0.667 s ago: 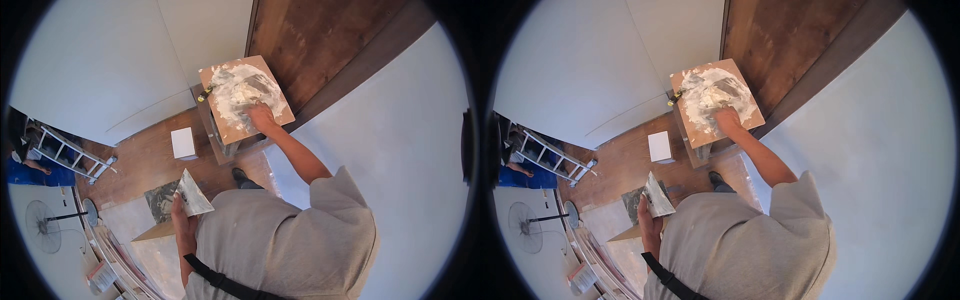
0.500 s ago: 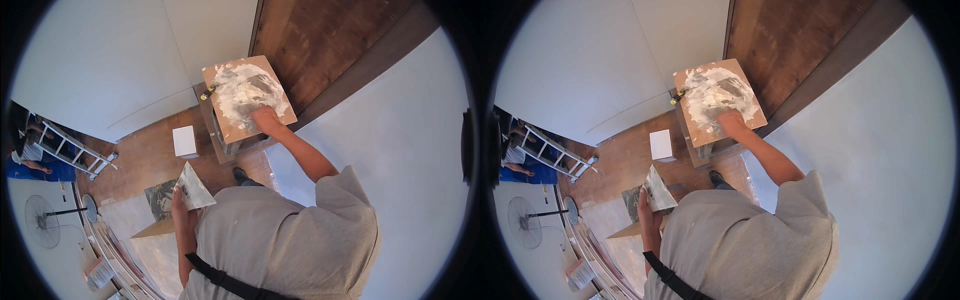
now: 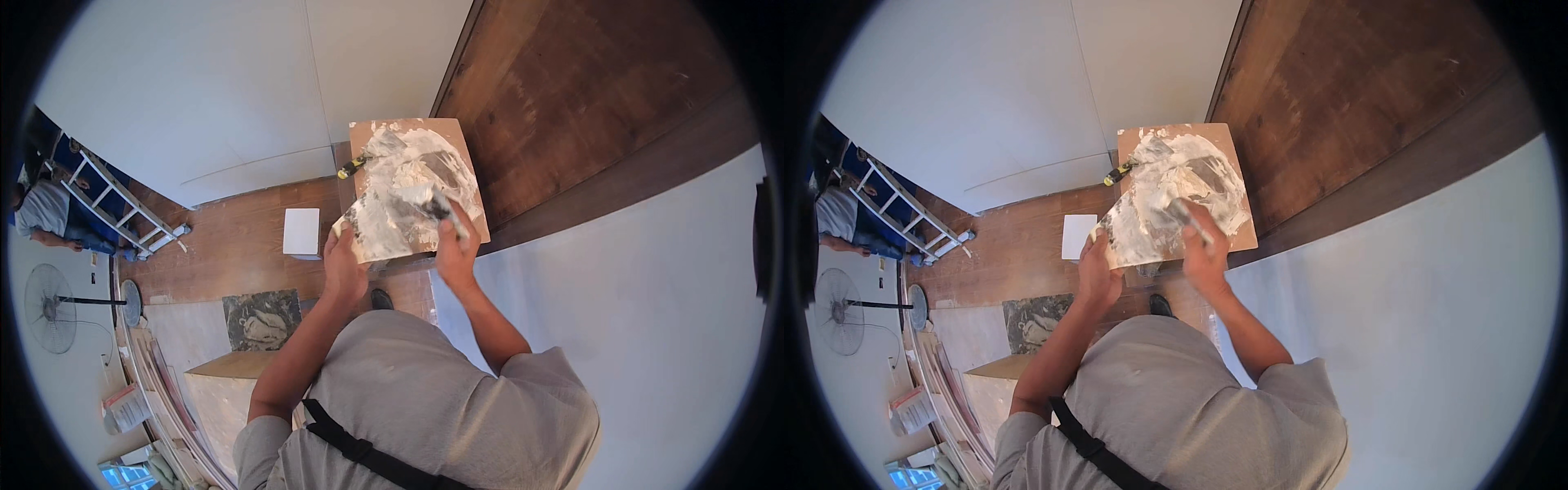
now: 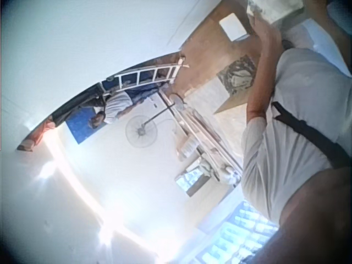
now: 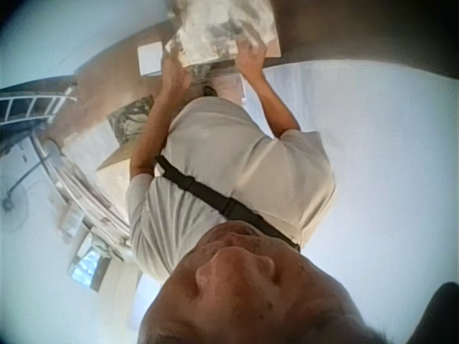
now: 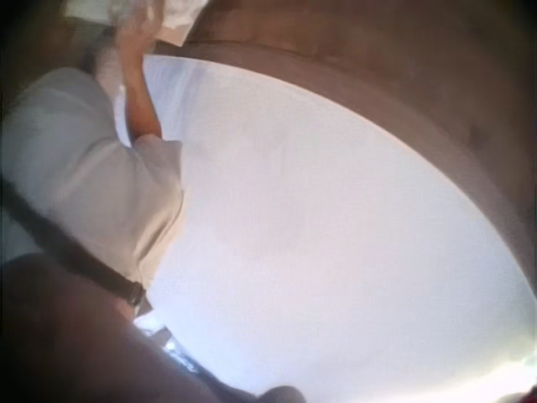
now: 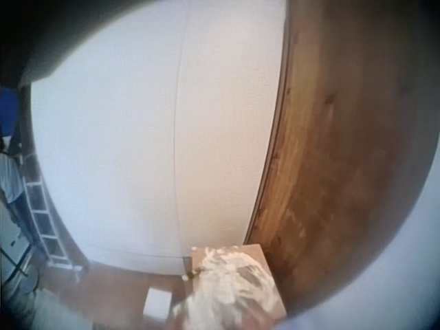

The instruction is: The person uses two putty knives to transfer joint compound from a small board and then spreads the compound onto a wall at floor level.

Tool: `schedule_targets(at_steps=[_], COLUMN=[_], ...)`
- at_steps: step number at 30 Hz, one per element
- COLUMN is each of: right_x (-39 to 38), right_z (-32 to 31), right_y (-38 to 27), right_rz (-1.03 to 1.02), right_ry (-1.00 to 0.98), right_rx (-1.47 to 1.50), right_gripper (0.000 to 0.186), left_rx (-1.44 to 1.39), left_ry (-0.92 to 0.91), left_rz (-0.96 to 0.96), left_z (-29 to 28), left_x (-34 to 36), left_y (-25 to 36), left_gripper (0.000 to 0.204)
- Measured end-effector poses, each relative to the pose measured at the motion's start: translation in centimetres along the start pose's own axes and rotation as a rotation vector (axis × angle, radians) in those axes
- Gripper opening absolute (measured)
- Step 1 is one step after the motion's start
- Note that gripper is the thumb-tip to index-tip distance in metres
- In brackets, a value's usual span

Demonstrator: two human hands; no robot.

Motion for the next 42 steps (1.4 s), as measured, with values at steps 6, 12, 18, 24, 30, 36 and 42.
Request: schedule_targets(at_steps=[6,12,18,24,30,36,42], right_x=[0.1,1.6,2.6,2.9,0.9,0.0,2.4], right_z=[1.7,-0.2,-3.6,0.0,2.1,1.9,-2.3], right_y=[-2.5,4.2,10.6,13.9,16.3,14.4,13.2], right_rz=[-0.462,-0.306,-0.089,-0.224,-0.091,-0.006,0.166], right_ry=[-0.232,-0.456,-0.491,-0.545,-0.577,-0.855,-0.624], right_rx=[-0.170,-0.569,-0.937,-1.062,-1.188,-1.125,-0.869], right_gripper=[0.038,0.052,0.051,0.034,0.037,0.033,0.033], left_rx=[-0.149,-0.111,-0.080,-0.100,-0.058,-0.067,-0.088], left_ry=[-0.130,-0.072,-0.010,0.086,0.085,0.036,0.081], left_rz=[0.001,0.039,0.104,-0.025,-0.026,0.040,0.014], left_z=[4.3,4.4,-1.5,-6.4,-5.5,-5.0,-4.2], left_x=[1.5,2.2,2.9,3.0,2.1,2.3,4.1], left_y=[0.4,1.8,4.2,0.3,0.3,0.7,-1.1], left_gripper=[0.033,0.030,0.028,0.025,0.028,0.033,0.030])
Point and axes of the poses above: each hand's wrist, its own x-axis towards the middle knuckle, its own z-axis out of the palm, y = z × x, the point moved 7 cm from there along x, towards the middle knuckle
